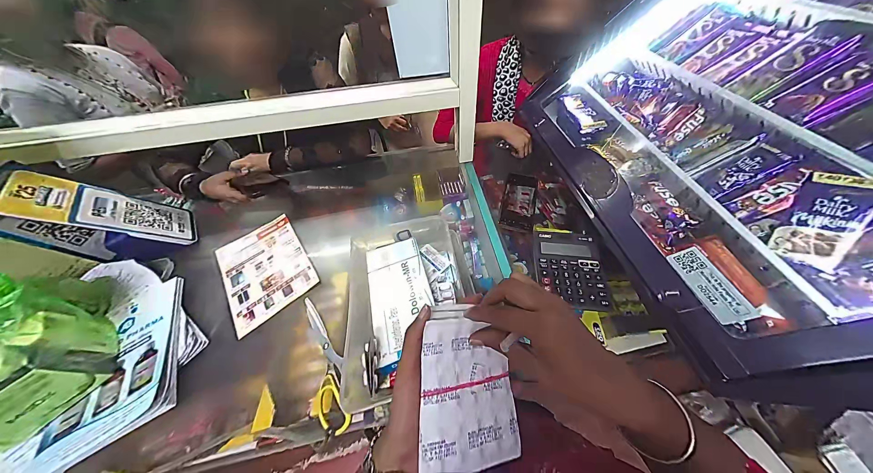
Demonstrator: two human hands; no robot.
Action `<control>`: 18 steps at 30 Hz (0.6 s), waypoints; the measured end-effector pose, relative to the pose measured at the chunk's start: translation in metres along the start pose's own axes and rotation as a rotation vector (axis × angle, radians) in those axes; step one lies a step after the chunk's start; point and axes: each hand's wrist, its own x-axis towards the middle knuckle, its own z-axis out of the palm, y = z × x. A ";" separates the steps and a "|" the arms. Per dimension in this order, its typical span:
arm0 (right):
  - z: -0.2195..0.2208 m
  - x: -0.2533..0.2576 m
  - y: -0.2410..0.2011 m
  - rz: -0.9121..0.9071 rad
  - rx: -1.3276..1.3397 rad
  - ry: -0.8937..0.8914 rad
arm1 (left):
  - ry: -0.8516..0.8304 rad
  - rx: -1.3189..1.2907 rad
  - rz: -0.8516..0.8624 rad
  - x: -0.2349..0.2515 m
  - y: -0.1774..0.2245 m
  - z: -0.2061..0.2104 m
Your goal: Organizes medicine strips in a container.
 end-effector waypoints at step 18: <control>0.017 -0.007 -0.011 0.048 -0.063 0.106 | -0.111 -0.006 -0.089 0.002 0.006 -0.016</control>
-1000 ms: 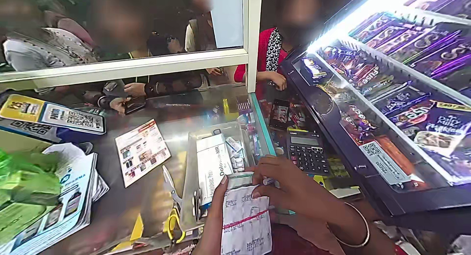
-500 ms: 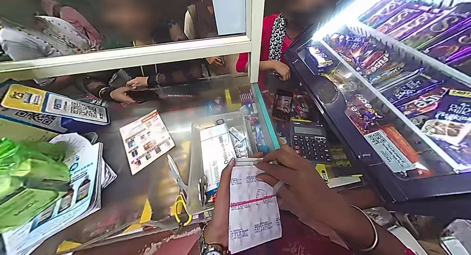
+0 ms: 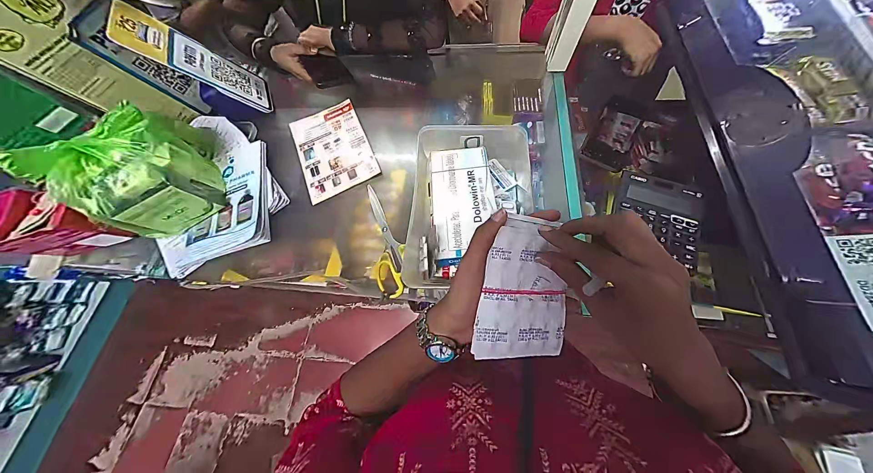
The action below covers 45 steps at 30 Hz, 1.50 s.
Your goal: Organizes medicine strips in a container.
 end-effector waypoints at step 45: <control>-0.007 0.097 -0.002 0.006 0.158 -0.353 | -0.209 -0.207 -0.063 0.001 0.007 -0.033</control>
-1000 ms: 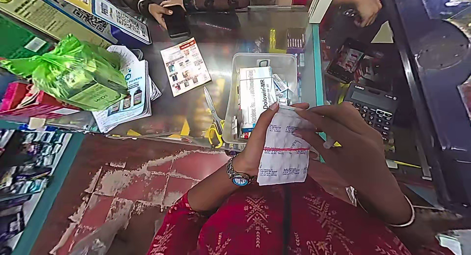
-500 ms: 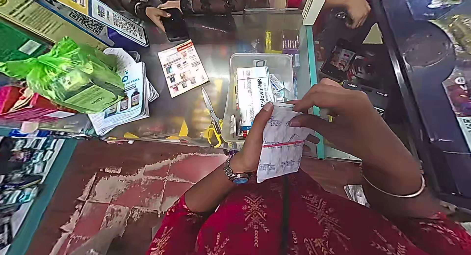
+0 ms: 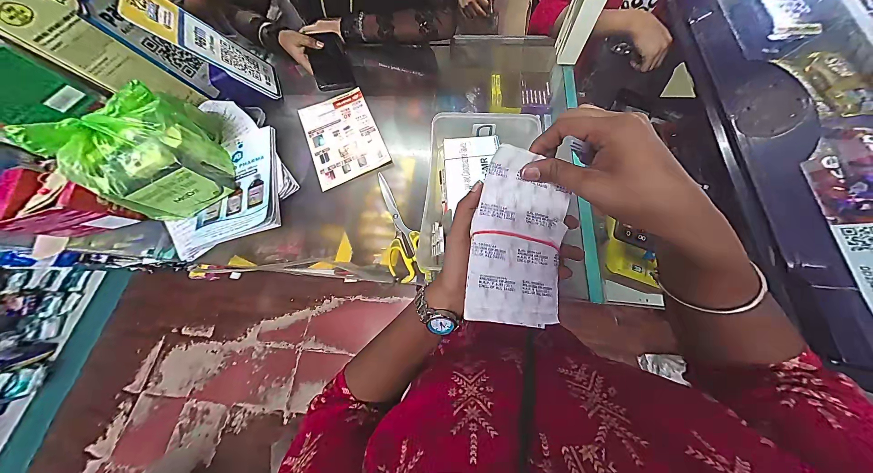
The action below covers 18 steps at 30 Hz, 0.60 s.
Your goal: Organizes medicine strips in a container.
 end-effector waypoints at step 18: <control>0.004 0.048 0.036 0.056 0.083 -0.059 | -0.031 -0.003 0.007 0.017 0.020 -0.003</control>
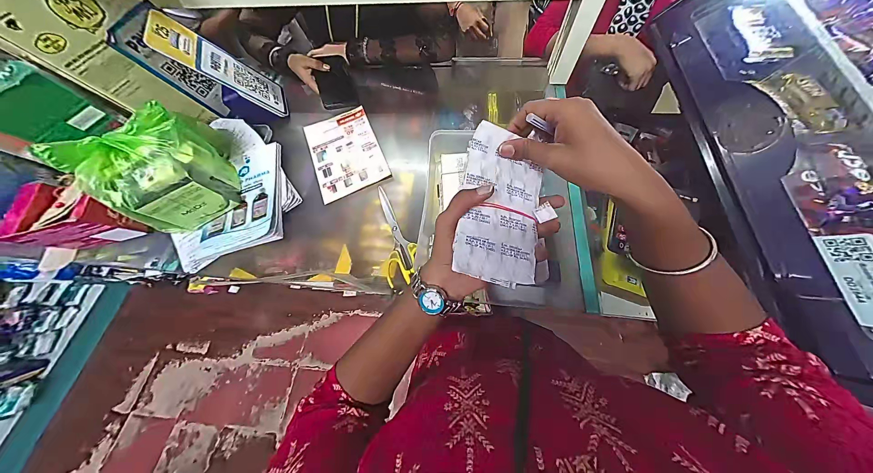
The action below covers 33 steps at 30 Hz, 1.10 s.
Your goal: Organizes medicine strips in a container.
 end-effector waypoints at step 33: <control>0.043 -0.088 -0.013 -0.342 -0.156 0.440 | 0.419 0.167 0.258 -0.035 0.006 0.015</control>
